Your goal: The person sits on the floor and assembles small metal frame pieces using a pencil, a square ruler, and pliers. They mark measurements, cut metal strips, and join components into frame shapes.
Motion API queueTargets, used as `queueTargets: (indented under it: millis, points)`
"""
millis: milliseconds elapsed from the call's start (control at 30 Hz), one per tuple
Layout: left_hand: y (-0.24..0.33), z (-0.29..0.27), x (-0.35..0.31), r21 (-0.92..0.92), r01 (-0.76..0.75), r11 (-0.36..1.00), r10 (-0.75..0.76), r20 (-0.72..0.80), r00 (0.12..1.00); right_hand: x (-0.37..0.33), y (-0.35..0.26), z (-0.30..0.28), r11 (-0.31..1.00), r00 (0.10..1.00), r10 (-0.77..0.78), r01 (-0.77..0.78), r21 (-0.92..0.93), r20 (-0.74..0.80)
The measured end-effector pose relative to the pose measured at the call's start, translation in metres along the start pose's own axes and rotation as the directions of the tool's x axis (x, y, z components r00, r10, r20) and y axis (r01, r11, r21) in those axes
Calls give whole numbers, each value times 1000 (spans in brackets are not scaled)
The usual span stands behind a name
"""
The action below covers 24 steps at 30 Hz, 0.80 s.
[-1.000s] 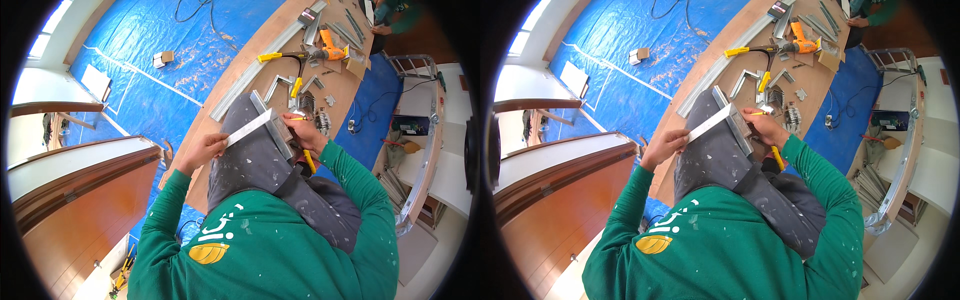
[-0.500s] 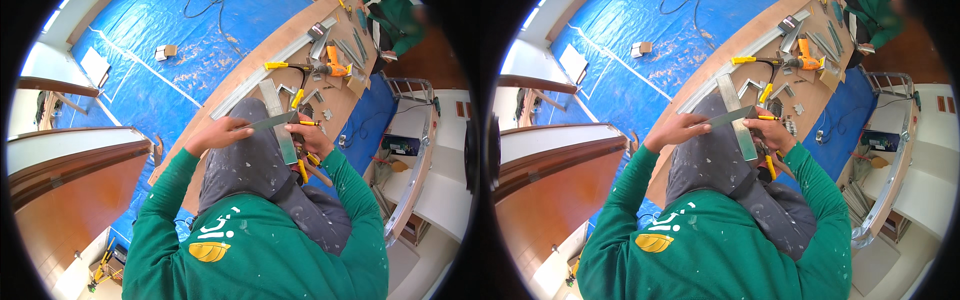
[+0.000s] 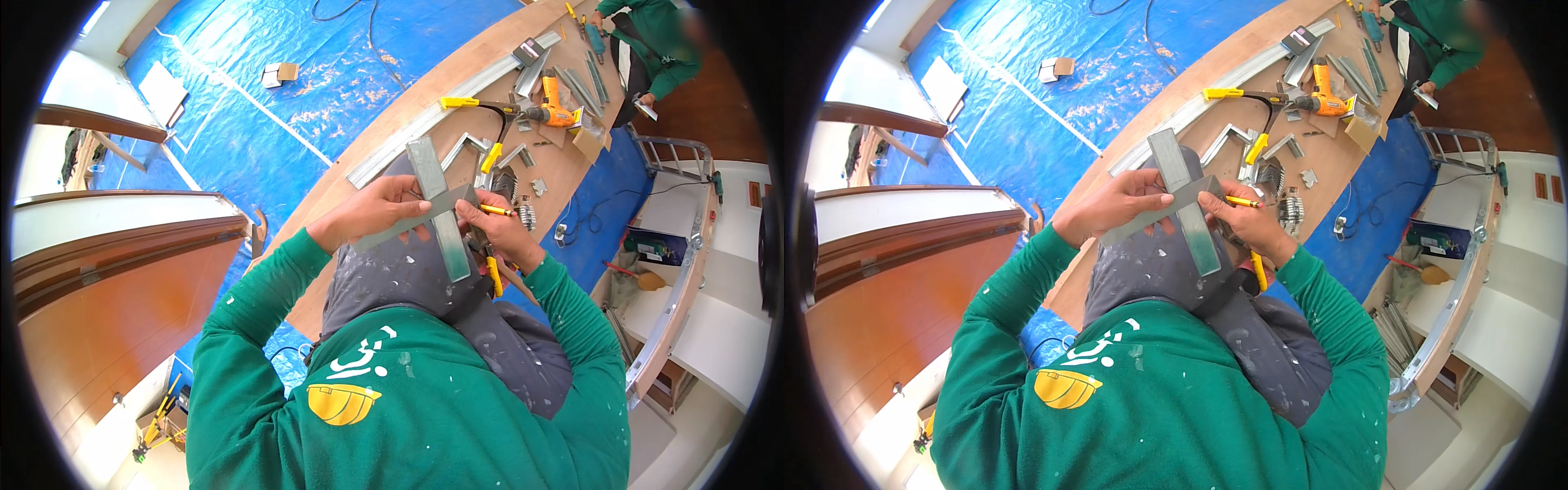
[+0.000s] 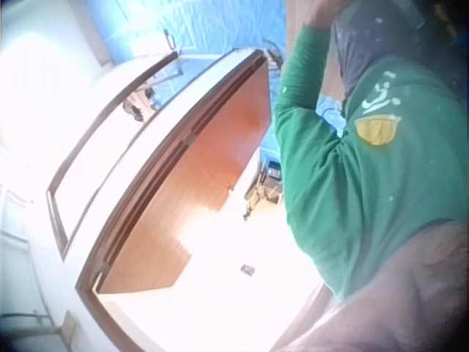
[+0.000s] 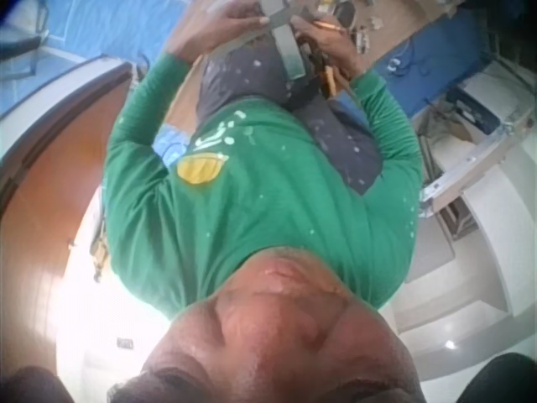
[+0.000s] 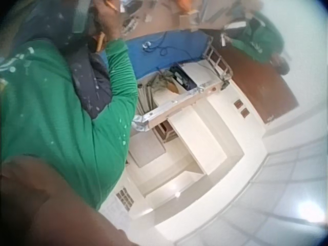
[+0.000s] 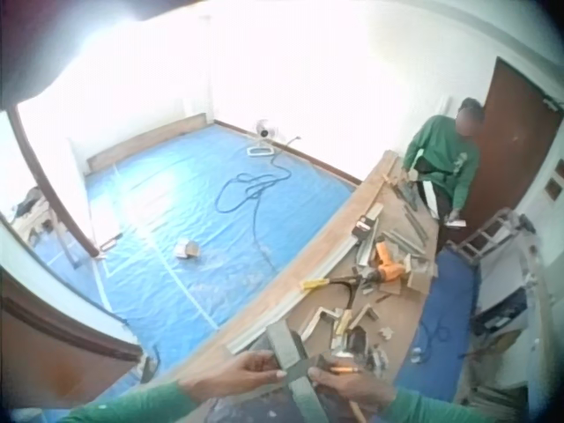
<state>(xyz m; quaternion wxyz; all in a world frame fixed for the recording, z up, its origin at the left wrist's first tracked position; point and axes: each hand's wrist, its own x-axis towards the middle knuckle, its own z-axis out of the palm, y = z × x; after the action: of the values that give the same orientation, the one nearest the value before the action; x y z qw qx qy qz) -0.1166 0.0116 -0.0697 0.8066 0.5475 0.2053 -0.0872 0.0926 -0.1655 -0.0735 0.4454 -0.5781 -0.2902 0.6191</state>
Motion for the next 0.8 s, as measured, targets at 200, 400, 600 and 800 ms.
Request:
queueTargets:
  millis: [200,400,600,800]
  points:
    - [-12,-6,-21,-17,3,1000,-2,17,1000,4,21,19,969,993,112,-119,216,45]
    - [-20,-16,-36,-114,25,993,-13,112,994,4,5,42,928,979,142,-183,326,146]
    - [-25,-17,-41,-218,79,973,-42,173,984,8,12,45,971,991,19,-50,233,135]
    - [-34,-24,-44,-507,59,860,96,275,957,8,9,51,970,994,7,-33,242,108]
